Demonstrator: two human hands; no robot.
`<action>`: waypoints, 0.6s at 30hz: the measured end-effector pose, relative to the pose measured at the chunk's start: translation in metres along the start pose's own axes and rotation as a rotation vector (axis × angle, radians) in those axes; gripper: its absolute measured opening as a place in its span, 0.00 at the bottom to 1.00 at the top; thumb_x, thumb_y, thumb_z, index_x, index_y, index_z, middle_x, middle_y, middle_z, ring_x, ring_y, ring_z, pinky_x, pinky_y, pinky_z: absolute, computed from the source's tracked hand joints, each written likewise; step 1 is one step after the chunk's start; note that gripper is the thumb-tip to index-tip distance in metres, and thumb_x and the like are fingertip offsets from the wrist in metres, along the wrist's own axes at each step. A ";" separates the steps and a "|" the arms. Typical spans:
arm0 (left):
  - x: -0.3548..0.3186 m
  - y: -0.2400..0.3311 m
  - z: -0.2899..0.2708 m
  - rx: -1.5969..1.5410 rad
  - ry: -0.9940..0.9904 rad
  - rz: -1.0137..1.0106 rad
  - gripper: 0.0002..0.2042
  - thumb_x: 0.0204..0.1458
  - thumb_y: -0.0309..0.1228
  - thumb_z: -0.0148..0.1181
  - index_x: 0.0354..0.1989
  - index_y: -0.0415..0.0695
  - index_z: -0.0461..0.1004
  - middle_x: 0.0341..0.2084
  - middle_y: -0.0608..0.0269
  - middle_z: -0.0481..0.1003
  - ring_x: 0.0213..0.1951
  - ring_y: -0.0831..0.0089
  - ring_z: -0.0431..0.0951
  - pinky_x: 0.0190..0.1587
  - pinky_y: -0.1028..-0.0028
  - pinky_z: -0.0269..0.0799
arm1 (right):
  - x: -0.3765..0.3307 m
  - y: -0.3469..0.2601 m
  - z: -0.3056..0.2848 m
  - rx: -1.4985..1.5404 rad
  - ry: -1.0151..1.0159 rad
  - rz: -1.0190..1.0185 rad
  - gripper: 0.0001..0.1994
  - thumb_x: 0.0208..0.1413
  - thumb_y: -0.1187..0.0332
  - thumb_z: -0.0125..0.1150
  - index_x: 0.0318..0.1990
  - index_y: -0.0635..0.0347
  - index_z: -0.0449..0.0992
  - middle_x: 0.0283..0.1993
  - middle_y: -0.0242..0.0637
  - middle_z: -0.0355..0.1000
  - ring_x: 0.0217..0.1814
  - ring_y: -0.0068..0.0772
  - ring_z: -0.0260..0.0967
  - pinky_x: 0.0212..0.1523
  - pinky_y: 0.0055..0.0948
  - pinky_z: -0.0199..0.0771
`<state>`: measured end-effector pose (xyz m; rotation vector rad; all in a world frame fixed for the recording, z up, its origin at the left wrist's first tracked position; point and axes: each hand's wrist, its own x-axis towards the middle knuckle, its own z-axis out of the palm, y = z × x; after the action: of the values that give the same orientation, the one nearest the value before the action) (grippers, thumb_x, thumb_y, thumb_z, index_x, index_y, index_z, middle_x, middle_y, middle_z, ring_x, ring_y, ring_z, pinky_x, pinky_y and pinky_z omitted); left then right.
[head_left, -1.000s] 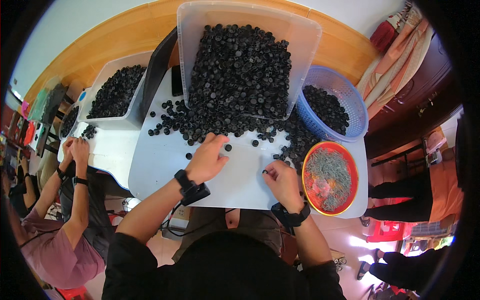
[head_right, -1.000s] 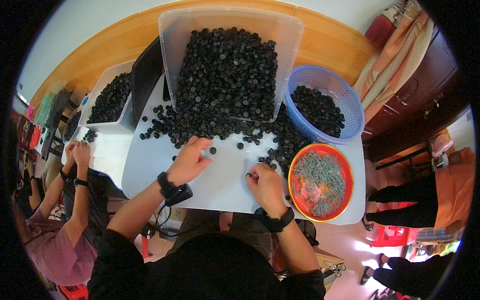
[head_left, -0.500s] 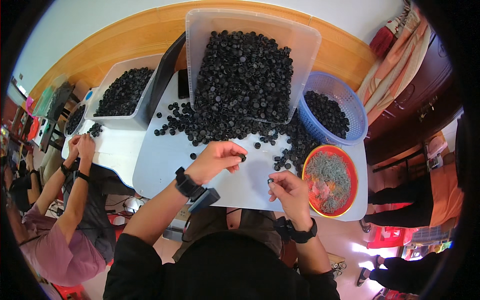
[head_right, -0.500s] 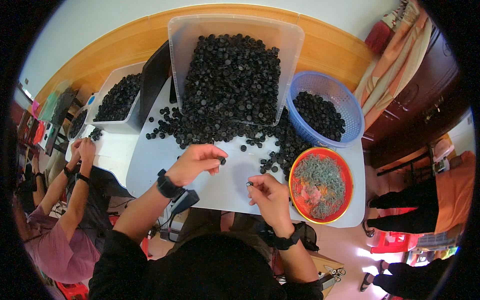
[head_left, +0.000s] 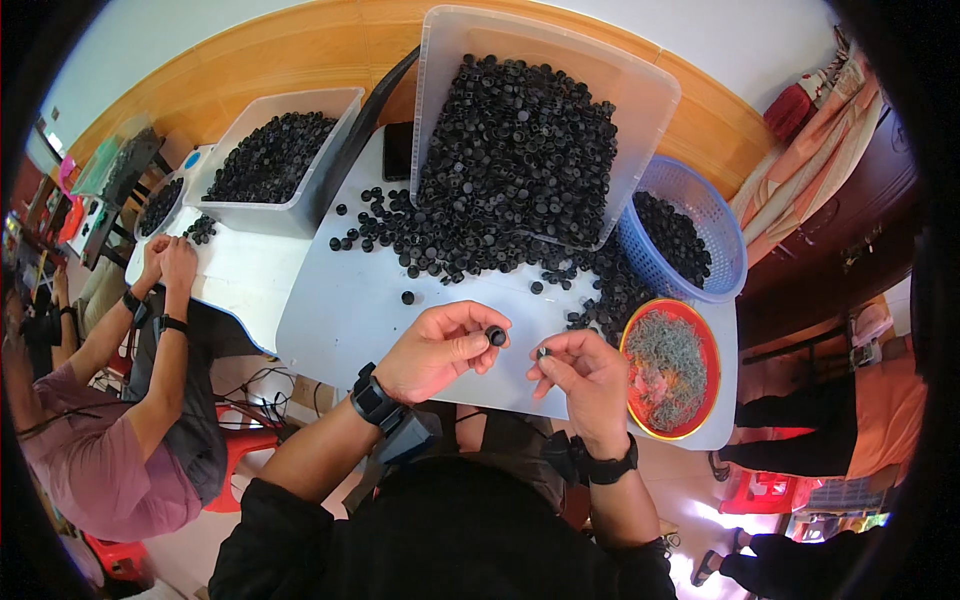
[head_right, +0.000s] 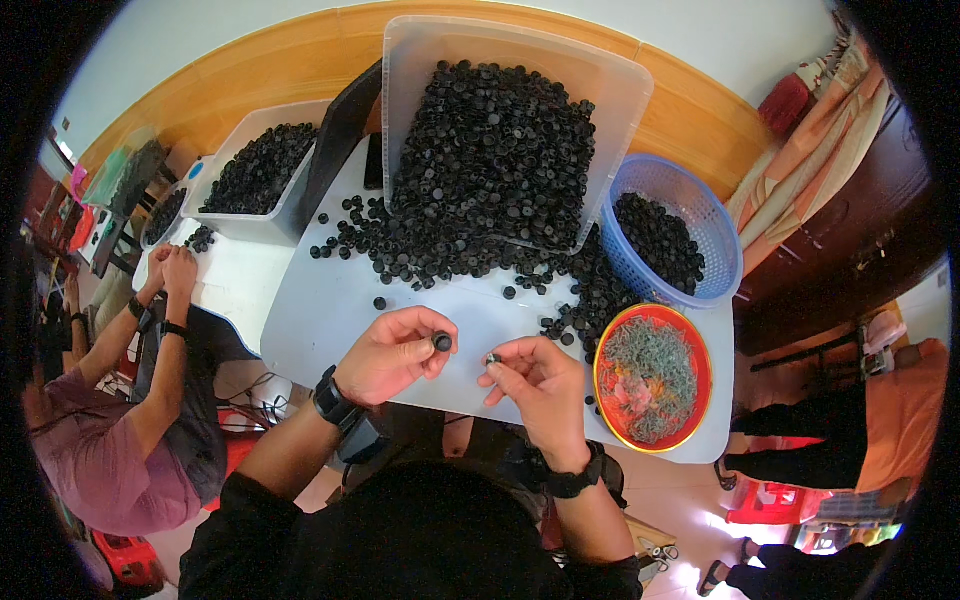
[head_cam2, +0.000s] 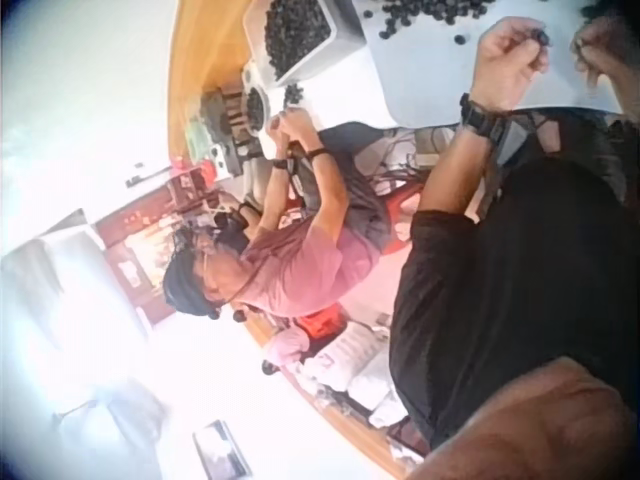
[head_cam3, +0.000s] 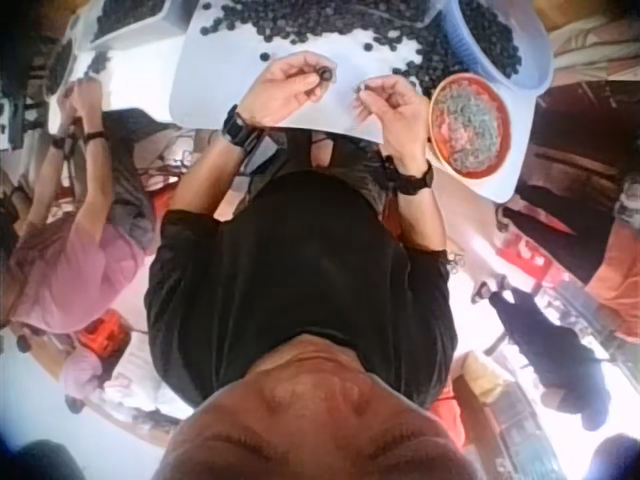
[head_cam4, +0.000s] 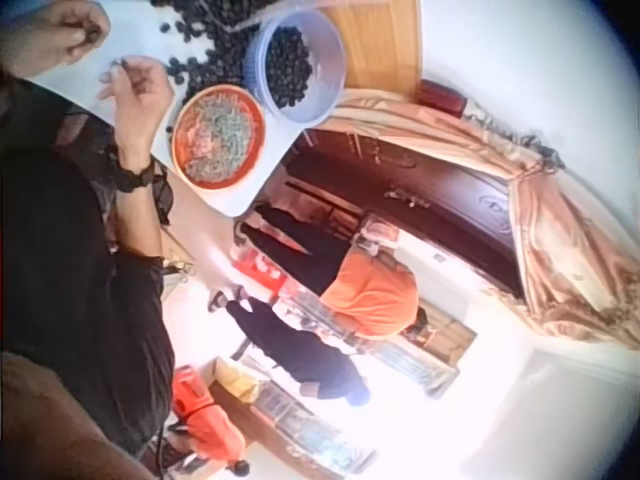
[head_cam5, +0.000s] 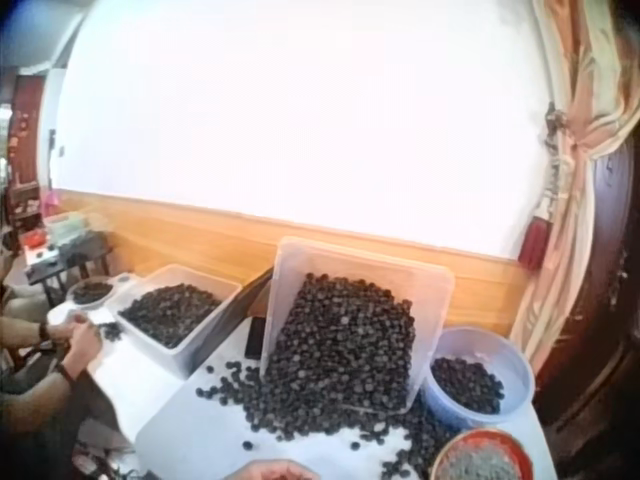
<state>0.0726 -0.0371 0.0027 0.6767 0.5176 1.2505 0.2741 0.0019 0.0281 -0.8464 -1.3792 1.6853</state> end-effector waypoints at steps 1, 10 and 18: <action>0.002 -0.001 -0.002 0.015 0.035 0.009 0.11 0.51 0.22 0.53 0.44 0.35 0.69 0.33 0.61 0.71 0.30 0.78 0.69 0.32 0.80 0.64 | 0.004 0.005 -0.003 0.003 0.013 0.020 0.06 0.49 0.83 0.55 0.35 0.70 0.69 0.32 0.42 0.71 0.31 0.29 0.72 0.26 0.23 0.76; 0.030 -0.005 -0.023 0.384 0.173 0.018 0.10 0.48 0.19 0.54 0.41 0.36 0.71 0.31 0.65 0.71 0.32 0.79 0.71 0.35 0.78 0.68 | 0.008 0.023 -0.017 0.081 0.069 0.072 0.06 0.48 0.82 0.56 0.35 0.70 0.69 0.31 0.41 0.71 0.30 0.29 0.72 0.25 0.24 0.75; 0.061 -0.022 -0.040 1.563 0.325 0.184 0.13 0.40 0.19 0.59 0.37 0.38 0.71 0.30 0.57 0.68 0.26 0.67 0.73 0.30 0.74 0.69 | 0.003 0.038 -0.036 0.102 0.169 0.098 0.05 0.47 0.81 0.58 0.33 0.69 0.70 0.29 0.39 0.70 0.28 0.27 0.71 0.23 0.22 0.74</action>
<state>0.0747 0.0261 -0.0407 1.8338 1.7823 0.9286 0.2975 0.0172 -0.0160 -0.9872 -1.1447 1.7013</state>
